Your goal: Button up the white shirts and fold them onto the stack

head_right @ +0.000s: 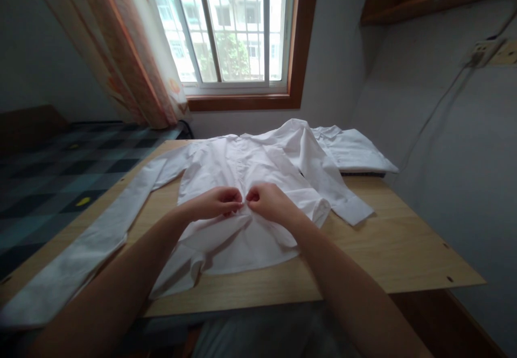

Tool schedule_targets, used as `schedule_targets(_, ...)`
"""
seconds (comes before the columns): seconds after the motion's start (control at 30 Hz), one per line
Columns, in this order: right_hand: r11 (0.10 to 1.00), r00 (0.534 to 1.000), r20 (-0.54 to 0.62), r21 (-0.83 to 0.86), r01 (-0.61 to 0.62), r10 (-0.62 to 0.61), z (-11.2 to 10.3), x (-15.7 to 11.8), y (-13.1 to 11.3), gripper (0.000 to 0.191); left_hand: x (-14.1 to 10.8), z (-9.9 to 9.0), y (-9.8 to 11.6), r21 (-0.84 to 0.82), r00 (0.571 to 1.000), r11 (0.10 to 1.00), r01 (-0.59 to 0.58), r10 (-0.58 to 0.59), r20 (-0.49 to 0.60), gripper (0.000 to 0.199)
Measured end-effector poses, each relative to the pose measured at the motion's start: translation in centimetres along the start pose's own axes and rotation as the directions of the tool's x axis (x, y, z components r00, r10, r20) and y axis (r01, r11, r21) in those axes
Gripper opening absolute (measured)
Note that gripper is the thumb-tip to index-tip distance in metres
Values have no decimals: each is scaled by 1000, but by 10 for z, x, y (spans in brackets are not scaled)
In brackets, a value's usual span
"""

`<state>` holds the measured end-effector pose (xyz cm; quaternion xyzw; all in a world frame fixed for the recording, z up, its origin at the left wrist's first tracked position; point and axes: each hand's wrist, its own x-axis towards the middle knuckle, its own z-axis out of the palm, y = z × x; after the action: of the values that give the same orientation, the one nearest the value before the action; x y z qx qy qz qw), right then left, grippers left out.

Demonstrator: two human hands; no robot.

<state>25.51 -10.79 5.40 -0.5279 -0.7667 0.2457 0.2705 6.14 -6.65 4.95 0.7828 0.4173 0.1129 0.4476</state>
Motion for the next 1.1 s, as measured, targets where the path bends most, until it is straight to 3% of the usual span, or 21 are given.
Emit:
schedule_targets(0.4,999,1000,6,-51,15,-15,3,0,-1,13,1,-4,0,-380,989,913,146,-132,63,38)
schedule_targets(1.1,999,996,-83,-29,20,-23,-12,-3,-2,14,-1,-2,6,-451,982,873,185,-176,62,30)
